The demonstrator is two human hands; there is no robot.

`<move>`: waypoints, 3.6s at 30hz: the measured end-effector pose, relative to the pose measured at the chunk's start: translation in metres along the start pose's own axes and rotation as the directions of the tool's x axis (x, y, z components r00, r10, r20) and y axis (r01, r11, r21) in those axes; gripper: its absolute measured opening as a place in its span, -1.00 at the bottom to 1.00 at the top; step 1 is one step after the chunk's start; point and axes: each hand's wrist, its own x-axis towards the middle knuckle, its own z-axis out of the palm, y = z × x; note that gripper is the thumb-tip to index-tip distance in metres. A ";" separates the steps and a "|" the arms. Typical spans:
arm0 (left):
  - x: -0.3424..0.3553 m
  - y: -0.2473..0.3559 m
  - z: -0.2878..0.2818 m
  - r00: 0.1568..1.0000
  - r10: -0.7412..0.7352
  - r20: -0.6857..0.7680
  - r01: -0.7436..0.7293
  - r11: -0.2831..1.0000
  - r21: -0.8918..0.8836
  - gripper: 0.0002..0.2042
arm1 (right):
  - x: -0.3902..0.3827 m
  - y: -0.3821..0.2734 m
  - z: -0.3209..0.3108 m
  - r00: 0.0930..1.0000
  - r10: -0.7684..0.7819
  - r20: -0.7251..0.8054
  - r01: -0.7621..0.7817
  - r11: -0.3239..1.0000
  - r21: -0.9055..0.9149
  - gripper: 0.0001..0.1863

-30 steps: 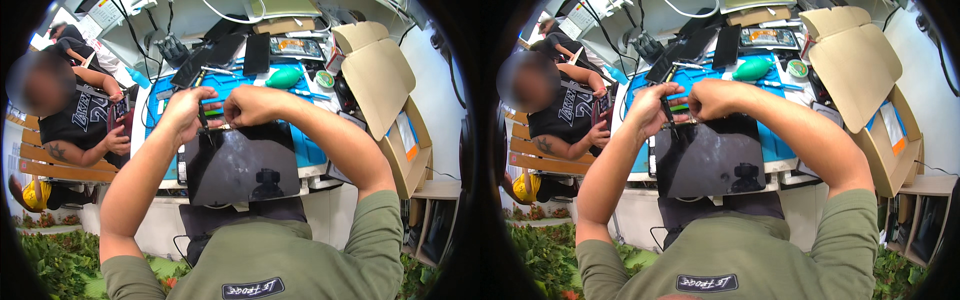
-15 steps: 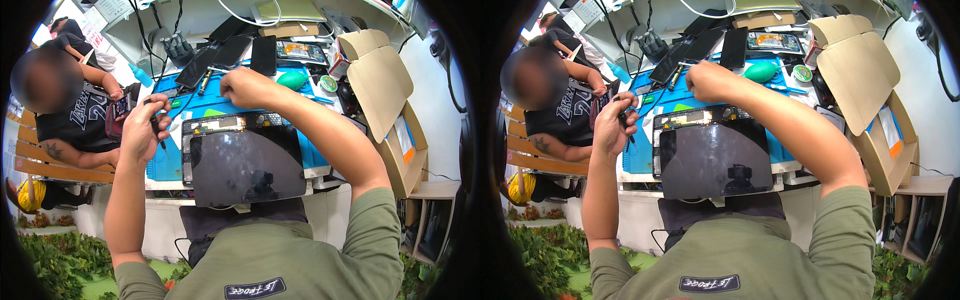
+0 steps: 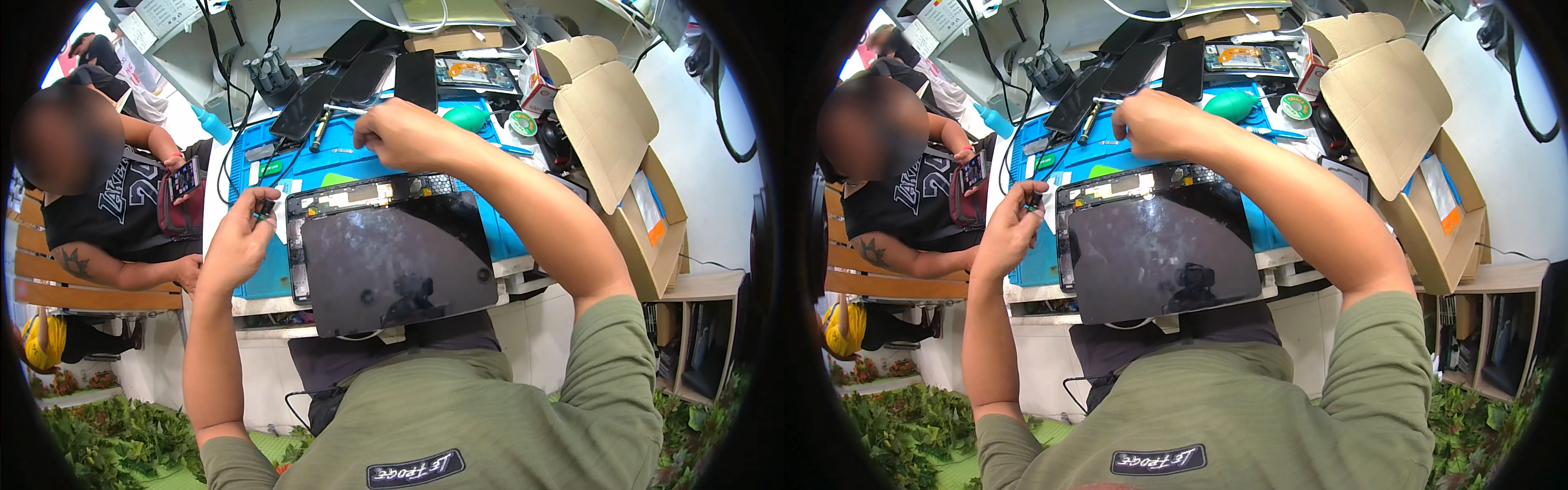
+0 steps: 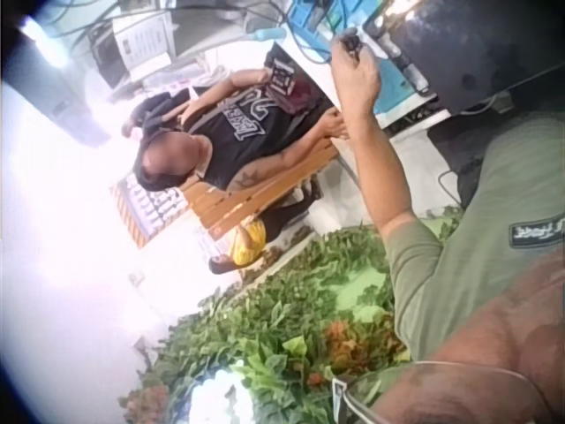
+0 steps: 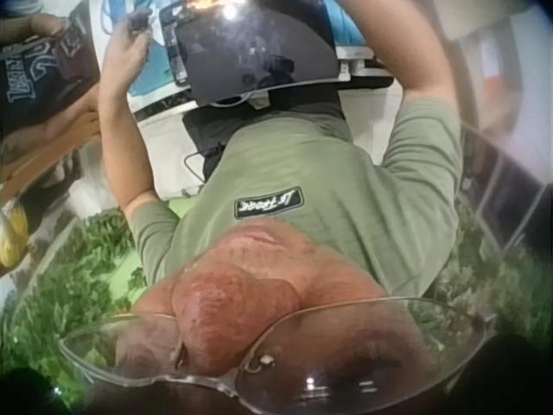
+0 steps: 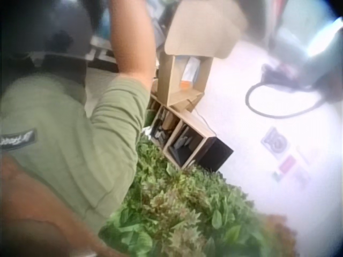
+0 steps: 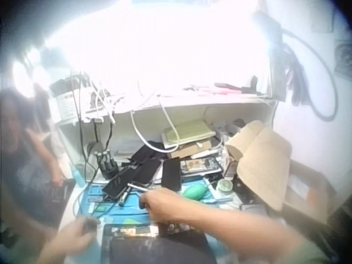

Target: The person disassembles a tablet by using a green pry tool to separate the screen from the body, and then disconnects internal components including ribbon cables while working on a blue repair mat.

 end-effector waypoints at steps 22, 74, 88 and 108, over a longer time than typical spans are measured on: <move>0.050 0.062 0.083 0.918 0.288 0.273 -0.390 0.782 0.487 -0.83 | -0.220 -0.057 -0.010 0.989 0.098 -0.111 -0.098 0.995 0.008 -0.86; 0.021 0.070 0.058 0.808 0.431 0.400 -0.585 0.667 0.462 -0.42 | -0.281 -0.072 0.067 0.831 0.557 0.016 -0.004 -0.023 1.000 -0.39; -0.092 0.091 0.087 0.799 0.325 0.506 -0.595 0.551 0.586 -0.11 | -0.271 -0.106 0.052 0.837 0.541 -0.082 0.167 -0.110 0.980 -0.28; -0.062 0.007 0.057 0.945 0.074 -0.320 -0.318 0.445 -0.837 -0.62 | -0.130 -0.094 0.049 0.928 0.324 -0.182 0.053 0.371 0.927 -0.54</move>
